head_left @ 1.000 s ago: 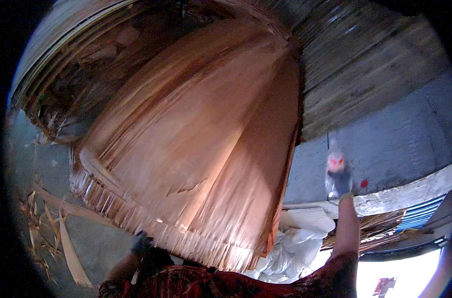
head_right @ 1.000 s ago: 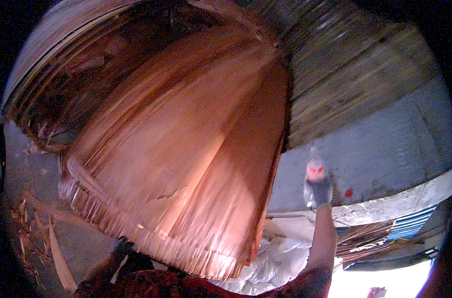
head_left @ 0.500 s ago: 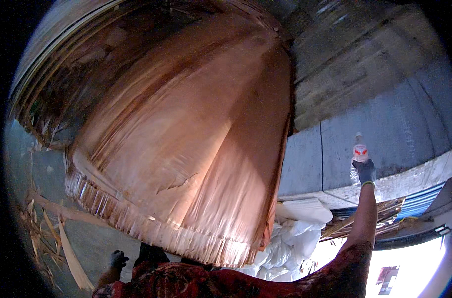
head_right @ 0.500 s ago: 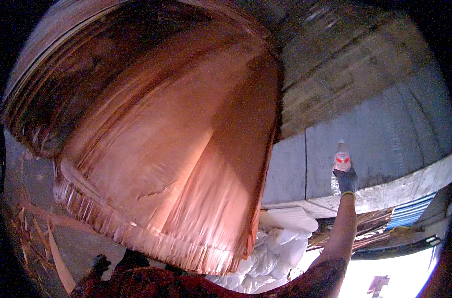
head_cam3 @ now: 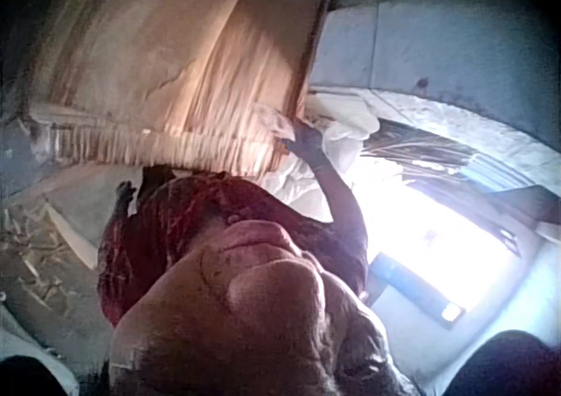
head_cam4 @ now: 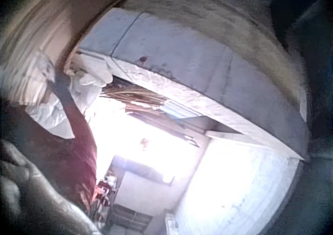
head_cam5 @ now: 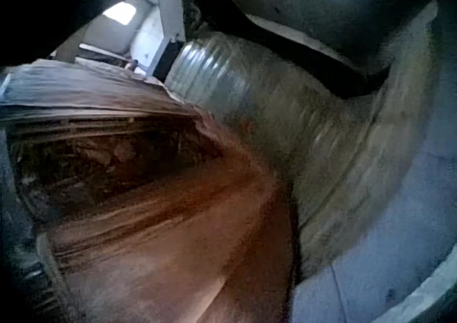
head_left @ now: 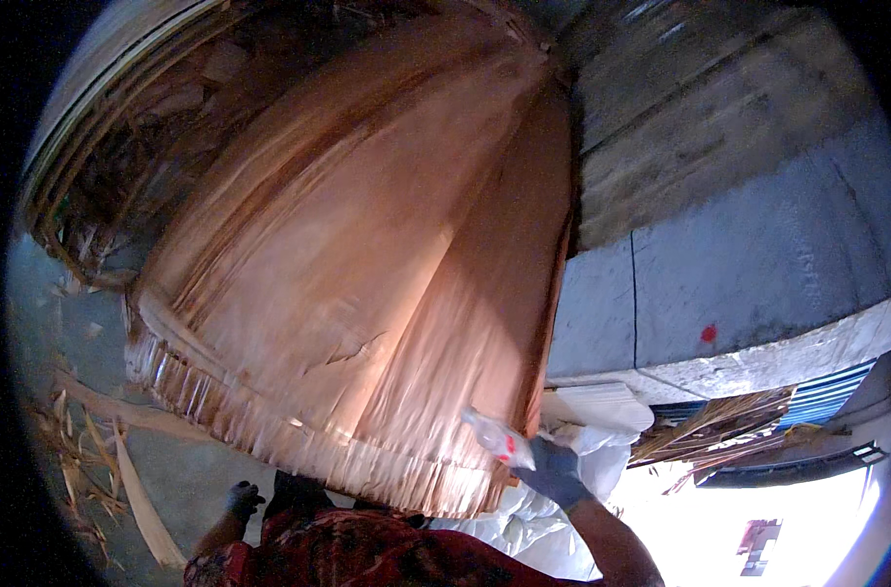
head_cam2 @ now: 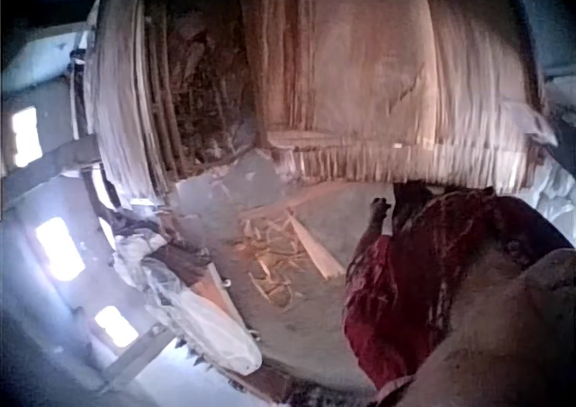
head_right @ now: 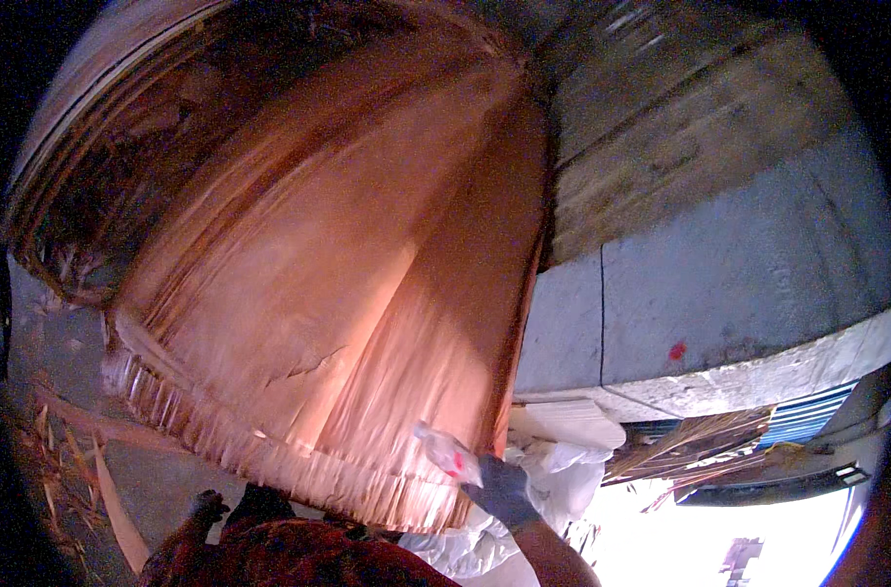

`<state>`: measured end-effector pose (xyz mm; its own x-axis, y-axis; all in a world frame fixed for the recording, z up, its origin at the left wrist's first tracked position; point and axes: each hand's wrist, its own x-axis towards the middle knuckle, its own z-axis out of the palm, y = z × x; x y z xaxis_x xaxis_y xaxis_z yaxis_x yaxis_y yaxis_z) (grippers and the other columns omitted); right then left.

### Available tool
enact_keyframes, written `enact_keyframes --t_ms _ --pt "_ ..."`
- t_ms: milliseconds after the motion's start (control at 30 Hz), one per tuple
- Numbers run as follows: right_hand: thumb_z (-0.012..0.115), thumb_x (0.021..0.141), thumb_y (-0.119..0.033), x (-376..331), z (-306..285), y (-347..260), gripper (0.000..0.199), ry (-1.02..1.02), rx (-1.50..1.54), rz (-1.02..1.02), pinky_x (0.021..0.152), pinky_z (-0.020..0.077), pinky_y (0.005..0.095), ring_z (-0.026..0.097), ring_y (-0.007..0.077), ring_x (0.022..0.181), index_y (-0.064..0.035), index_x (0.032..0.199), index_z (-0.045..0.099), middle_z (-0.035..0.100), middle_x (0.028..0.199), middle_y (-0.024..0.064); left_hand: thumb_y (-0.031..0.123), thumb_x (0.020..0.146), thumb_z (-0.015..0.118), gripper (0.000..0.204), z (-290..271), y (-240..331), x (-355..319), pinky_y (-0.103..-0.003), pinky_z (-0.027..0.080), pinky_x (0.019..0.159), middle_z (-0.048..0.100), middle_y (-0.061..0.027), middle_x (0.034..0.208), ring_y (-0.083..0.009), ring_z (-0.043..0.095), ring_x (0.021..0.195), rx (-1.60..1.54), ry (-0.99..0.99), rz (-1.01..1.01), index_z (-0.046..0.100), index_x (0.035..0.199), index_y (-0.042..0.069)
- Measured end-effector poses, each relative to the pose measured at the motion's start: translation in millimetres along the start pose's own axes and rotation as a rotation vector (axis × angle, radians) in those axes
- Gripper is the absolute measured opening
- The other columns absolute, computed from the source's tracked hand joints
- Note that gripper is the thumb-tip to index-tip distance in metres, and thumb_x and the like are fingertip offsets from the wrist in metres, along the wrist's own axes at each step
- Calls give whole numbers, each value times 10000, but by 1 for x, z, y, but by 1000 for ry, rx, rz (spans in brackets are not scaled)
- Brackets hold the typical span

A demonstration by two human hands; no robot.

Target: The person fills a plastic bottle with water from a sink and then uses it to wipe the surface of stacked wooden planks. They repeatedly pour water onto the planks and rub the surface with their gloved hand, moving from one plank to the next in a repetitive sequence.

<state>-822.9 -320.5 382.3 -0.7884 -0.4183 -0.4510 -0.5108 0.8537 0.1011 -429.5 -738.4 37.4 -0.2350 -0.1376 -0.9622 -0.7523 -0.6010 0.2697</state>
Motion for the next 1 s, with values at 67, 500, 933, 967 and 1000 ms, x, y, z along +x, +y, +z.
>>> enact_keyframes --t_ms 67,500,933,967,1000 --pt "626 694 -414 50 -17 -26 404 138 32 -202 613 454 465 594 324 709 -95 914 510 589 803 136 170 792 544 580 -12 -2 3 -310 382 422 573 -106 835 -227 617 615 84 38 74 306 1294 6" --pt "696 576 -470 155 -281 146 576 765 -159 487 743 471 432 577 366 884 -57 959 575 606 929 202 172 817 510 122 -41 -36 4 -373 435 426 584 -129 776 -252 613 607 627 63 201 494 905 88" --pt "684 607 -398 103 -345 194 453 835 -543 639 691 484 430 602 338 815 -94 923 568 623 862 160 164 812 514 503 -32 -44 39 -367 389 400 568 -95 750 -263 593 537 -108 88 188 348 1273 48" --pt "679 616 -403 105 -340 184 442 812 -552 571 677 485 428 604 335 797 -96 913 565 622 844 156 171 811 521 510 -33 -50 42 -377 397 421 572 -95 763 -260 598 552 -33 38 201 345 1275 52" --pt "674 624 -408 101 -324 173 432 770 -548 522 663 486 427 607 332 779 -97 902 561 622 826 151 178 810 528 518 -35 -42 39 -386 405 442 577 -96 775 -256 602 567 68 -9 208 341 1278 57"
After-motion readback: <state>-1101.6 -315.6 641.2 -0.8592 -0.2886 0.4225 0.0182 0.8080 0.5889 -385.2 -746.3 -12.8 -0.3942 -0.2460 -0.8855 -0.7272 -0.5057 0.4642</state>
